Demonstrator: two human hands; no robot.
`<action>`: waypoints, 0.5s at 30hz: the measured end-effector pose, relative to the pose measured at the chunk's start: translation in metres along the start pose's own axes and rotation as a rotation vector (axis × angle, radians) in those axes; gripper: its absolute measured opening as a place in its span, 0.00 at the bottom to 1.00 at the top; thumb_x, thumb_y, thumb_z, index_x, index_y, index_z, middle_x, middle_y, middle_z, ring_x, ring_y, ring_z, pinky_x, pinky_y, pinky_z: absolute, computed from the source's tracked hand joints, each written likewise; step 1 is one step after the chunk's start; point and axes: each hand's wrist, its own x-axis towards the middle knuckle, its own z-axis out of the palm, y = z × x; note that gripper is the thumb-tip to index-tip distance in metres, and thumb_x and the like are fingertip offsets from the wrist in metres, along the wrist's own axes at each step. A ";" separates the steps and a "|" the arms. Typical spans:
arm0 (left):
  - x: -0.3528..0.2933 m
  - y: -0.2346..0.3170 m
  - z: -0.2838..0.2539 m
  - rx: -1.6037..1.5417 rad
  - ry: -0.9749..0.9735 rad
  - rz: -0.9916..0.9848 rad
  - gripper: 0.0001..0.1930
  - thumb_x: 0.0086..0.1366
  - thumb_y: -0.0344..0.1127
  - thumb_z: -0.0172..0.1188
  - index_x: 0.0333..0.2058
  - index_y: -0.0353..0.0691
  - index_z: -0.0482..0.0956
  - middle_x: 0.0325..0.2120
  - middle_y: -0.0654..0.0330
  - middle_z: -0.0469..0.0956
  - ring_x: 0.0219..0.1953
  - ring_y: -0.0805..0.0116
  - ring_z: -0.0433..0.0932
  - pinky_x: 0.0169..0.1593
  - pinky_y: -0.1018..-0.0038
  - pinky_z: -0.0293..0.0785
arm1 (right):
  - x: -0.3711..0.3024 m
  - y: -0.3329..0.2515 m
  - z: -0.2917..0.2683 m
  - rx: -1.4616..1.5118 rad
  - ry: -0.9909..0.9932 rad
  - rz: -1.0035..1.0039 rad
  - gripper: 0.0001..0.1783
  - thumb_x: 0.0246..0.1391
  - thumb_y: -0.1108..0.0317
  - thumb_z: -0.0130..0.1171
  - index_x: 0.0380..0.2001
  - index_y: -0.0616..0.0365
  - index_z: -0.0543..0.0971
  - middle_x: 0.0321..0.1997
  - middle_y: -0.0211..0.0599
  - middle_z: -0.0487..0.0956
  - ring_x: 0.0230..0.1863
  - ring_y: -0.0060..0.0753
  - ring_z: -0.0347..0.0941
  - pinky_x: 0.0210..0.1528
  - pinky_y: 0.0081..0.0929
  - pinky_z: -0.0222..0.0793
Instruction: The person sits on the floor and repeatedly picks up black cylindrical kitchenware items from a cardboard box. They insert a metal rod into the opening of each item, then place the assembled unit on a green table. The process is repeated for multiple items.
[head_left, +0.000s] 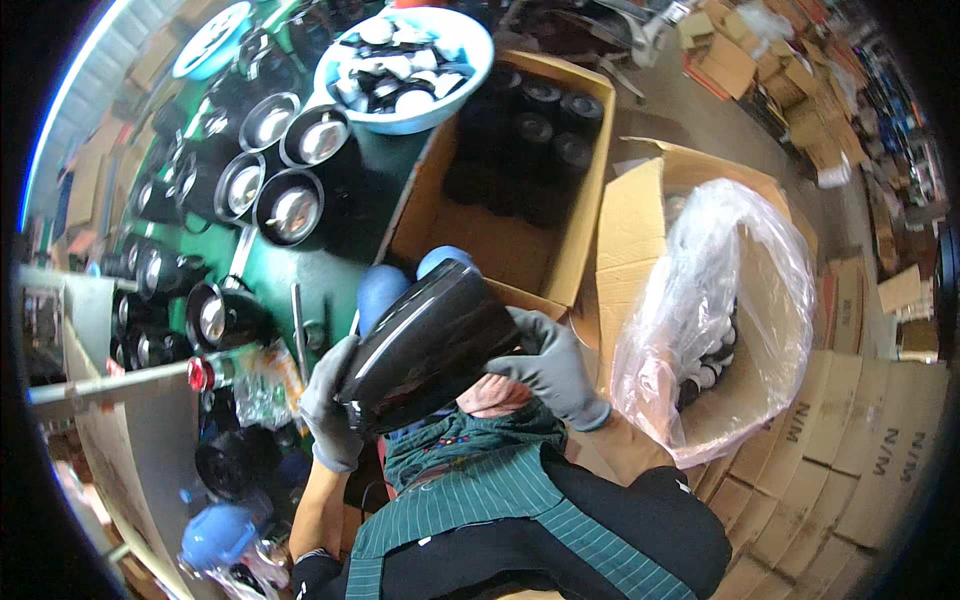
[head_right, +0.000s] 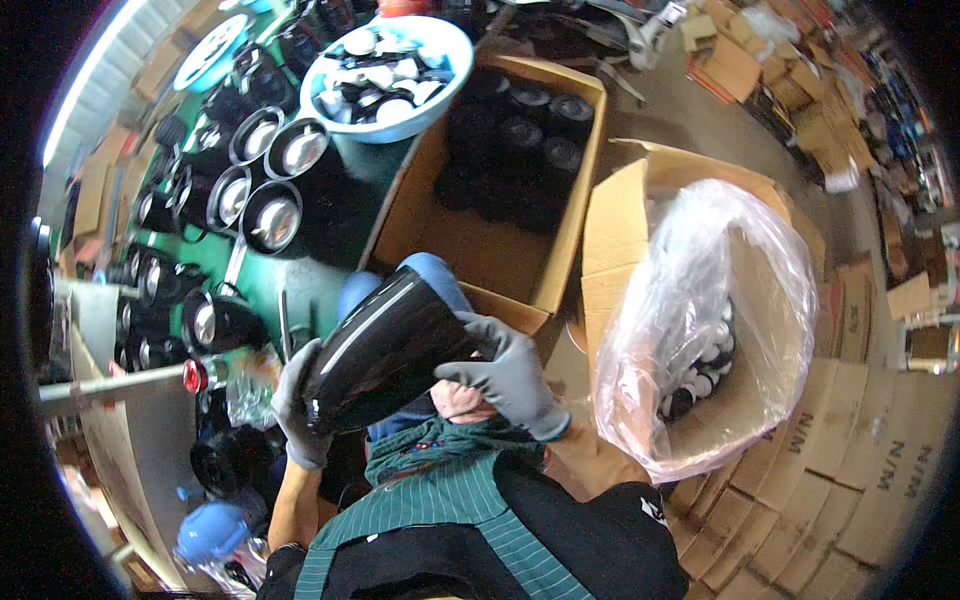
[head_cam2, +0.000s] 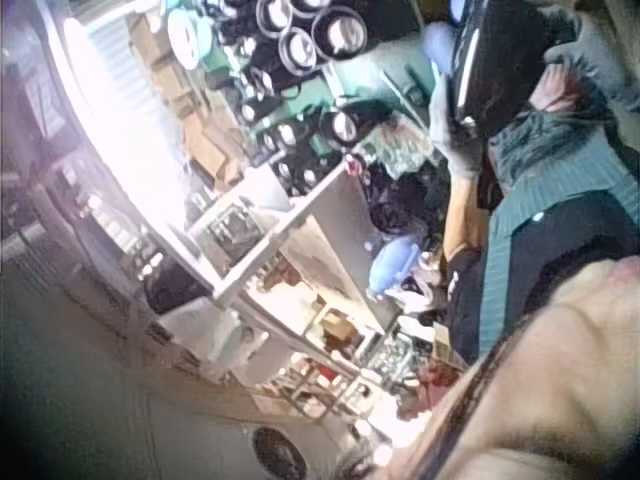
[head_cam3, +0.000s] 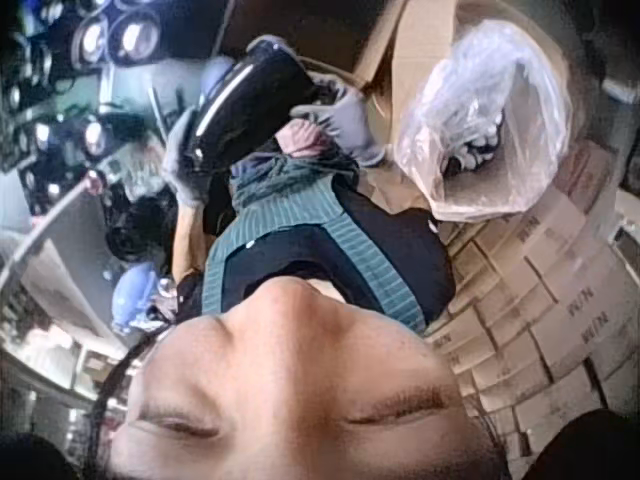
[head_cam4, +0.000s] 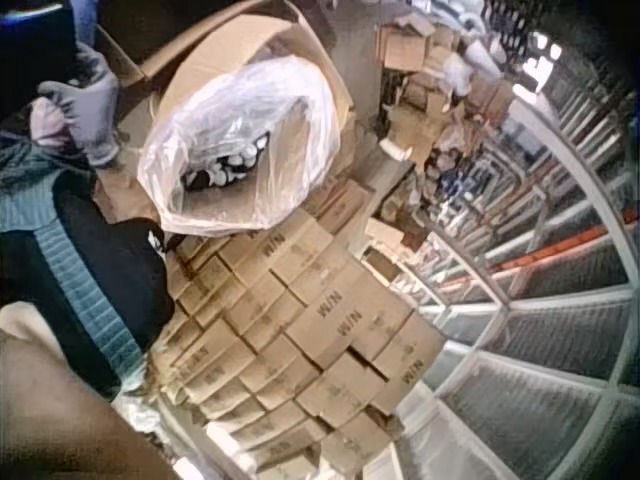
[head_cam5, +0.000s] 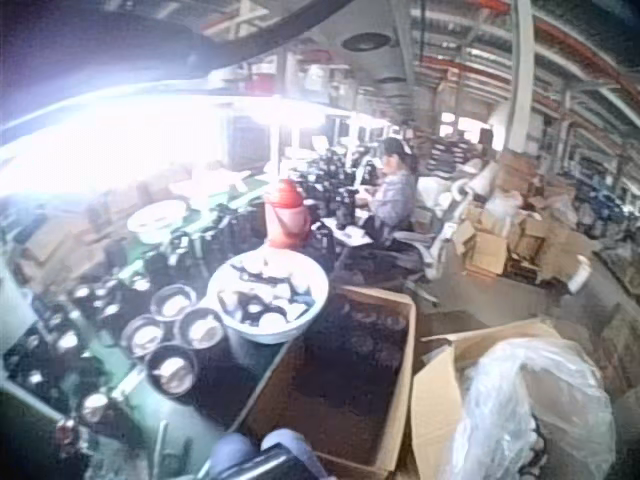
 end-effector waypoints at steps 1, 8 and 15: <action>0.009 -0.007 0.008 -0.034 0.034 -0.038 0.20 0.67 0.30 0.67 0.56 0.31 0.83 0.52 0.43 0.86 0.53 0.51 0.87 0.59 0.63 0.81 | 0.001 -0.005 0.003 -0.120 0.025 -0.047 0.35 0.54 0.73 0.81 0.65 0.65 0.78 0.56 0.37 0.87 0.56 0.24 0.80 0.60 0.26 0.78; 0.040 -0.110 0.043 -0.380 -0.191 -0.522 0.12 0.66 0.27 0.61 0.46 0.33 0.87 0.39 0.66 0.87 0.42 0.76 0.83 0.50 0.76 0.79 | 0.058 -0.018 -0.032 -0.521 -0.419 -0.062 0.37 0.62 0.53 0.74 0.70 0.54 0.79 0.62 0.44 0.84 0.60 0.38 0.82 0.67 0.37 0.76; -0.044 -0.165 0.066 -0.582 -0.201 -0.911 0.20 0.75 0.41 0.62 0.58 0.35 0.82 0.53 0.57 0.84 0.54 0.68 0.82 0.60 0.69 0.78 | 0.346 0.081 -0.143 -0.420 0.274 -0.227 0.26 0.75 0.54 0.59 0.64 0.63 0.79 0.53 0.48 0.88 0.52 0.44 0.86 0.58 0.43 0.81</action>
